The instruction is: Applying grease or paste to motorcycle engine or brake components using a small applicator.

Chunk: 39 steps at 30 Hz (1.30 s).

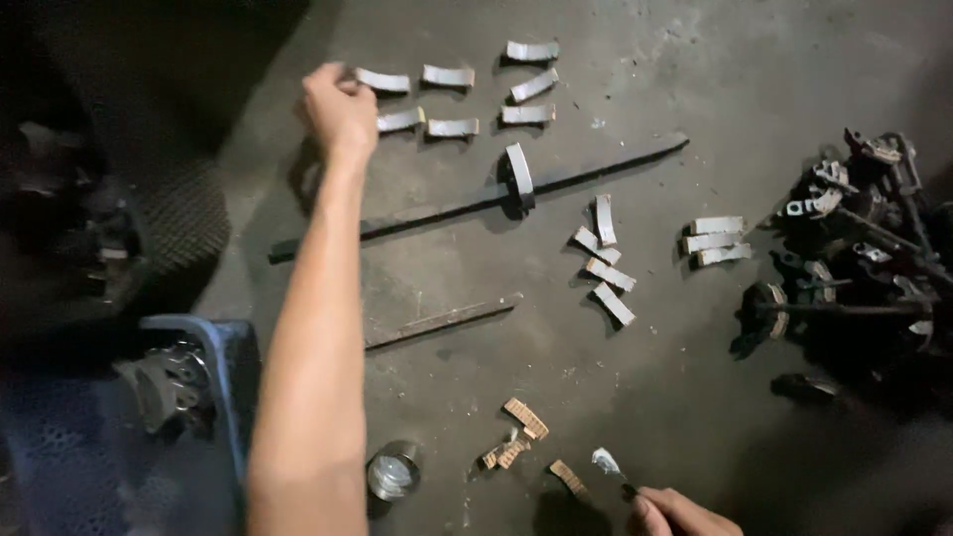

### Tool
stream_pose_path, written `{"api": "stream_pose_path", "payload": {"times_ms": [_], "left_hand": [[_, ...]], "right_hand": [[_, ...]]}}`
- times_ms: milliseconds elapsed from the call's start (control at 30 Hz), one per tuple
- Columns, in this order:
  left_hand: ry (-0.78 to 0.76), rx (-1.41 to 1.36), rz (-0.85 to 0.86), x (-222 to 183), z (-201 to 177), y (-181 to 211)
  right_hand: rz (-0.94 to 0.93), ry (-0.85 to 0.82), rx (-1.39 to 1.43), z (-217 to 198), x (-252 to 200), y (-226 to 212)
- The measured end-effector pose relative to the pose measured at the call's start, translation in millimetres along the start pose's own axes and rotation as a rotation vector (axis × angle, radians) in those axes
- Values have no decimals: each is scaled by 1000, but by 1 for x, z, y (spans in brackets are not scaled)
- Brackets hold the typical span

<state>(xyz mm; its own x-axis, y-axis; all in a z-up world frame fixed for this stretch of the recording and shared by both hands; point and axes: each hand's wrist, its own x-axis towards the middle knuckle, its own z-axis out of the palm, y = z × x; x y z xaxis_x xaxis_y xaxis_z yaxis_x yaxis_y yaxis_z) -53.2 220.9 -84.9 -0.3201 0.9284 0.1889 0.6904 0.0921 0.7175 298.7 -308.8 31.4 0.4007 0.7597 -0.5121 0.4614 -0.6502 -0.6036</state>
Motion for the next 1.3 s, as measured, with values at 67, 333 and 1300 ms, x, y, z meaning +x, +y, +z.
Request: {"api": "stream_pose_path", "payload": {"times_ms": [67,333,1300], "left_hand": [[10,73,-27,-6,-15,3],[-327,10,443,-228,-143,68],[-94,-545,391,-430,-253,208]], "right_hand": [[50,-8,-11,-8,-2,-6],[-477,-25,121,-21,34,-90],[-88,-501,507,-35,-31,-113]]}}
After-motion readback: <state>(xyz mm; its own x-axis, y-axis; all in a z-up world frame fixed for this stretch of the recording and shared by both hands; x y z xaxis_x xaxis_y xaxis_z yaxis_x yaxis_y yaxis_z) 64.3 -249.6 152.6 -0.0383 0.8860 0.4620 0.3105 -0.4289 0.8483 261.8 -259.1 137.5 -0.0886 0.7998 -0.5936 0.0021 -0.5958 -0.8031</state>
